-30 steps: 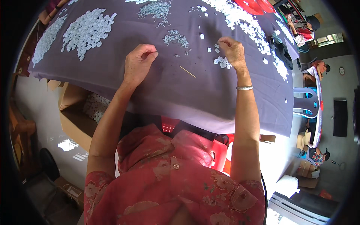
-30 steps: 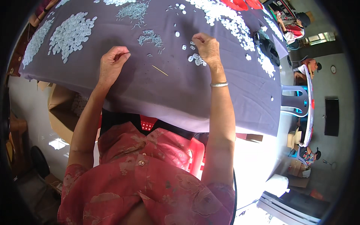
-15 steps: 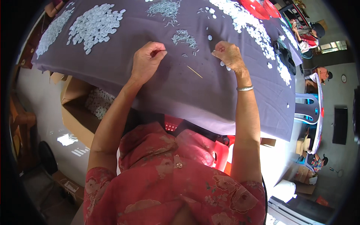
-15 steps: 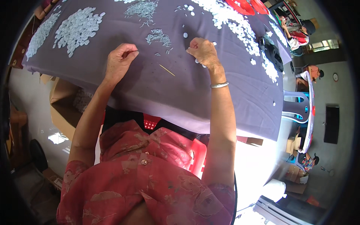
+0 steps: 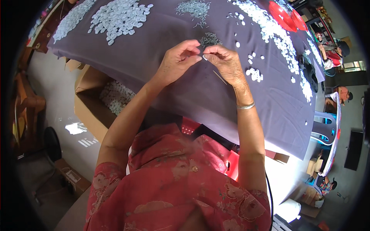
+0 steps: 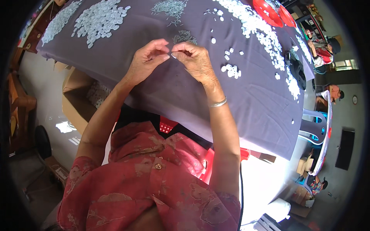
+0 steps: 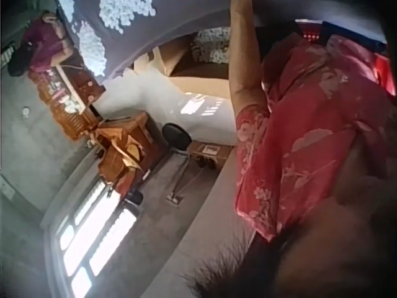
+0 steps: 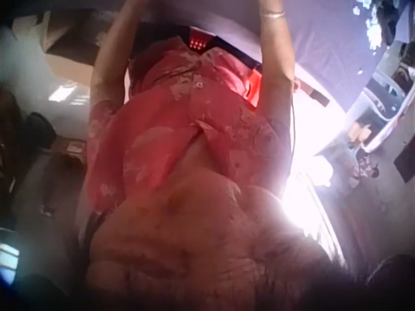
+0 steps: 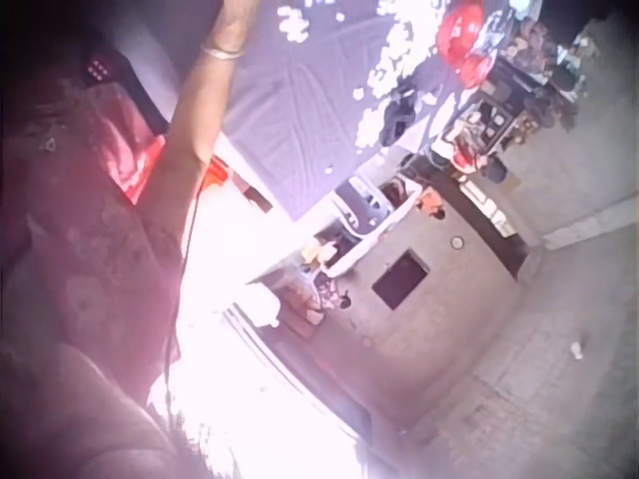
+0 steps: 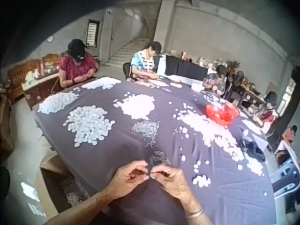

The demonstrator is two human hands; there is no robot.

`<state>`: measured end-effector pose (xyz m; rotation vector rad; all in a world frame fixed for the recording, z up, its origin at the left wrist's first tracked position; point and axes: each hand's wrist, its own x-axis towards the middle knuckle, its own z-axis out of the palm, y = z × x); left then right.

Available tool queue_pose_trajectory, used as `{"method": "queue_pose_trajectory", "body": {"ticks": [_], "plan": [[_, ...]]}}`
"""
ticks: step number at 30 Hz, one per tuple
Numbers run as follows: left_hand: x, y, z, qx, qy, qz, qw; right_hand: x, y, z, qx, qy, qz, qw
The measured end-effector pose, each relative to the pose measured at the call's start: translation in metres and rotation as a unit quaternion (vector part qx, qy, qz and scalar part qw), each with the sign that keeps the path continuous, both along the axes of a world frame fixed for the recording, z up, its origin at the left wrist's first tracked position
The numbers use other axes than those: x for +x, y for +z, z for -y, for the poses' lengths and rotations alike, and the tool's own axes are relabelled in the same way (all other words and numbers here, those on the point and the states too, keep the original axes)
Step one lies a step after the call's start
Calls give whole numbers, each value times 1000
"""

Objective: The person assembles plastic pieces by picking them up from the table, joining them together by hand, and placing the assembled pieces back onto the table.

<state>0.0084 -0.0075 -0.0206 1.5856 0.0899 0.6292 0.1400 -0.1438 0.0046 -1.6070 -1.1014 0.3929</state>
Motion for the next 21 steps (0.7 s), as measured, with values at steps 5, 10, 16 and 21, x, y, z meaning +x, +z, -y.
{"method": "queue_pose_trajectory", "body": {"ticks": [5,10,16,21], "plan": [[-2,5,-4,-23,-39,-13,999,-9,-8,-5,37,27,-133,990],[-2,2,-8,-2,-44,-21,999,-10,-5,-3,18,26,-108,994],[-2,4,-6,-3,-36,-21,999,-13,-7,-2,14,13,-65,998],[-3,4,-9,-6,-52,-40,998,-15,-6,-1,0,10,-67,998]]}}
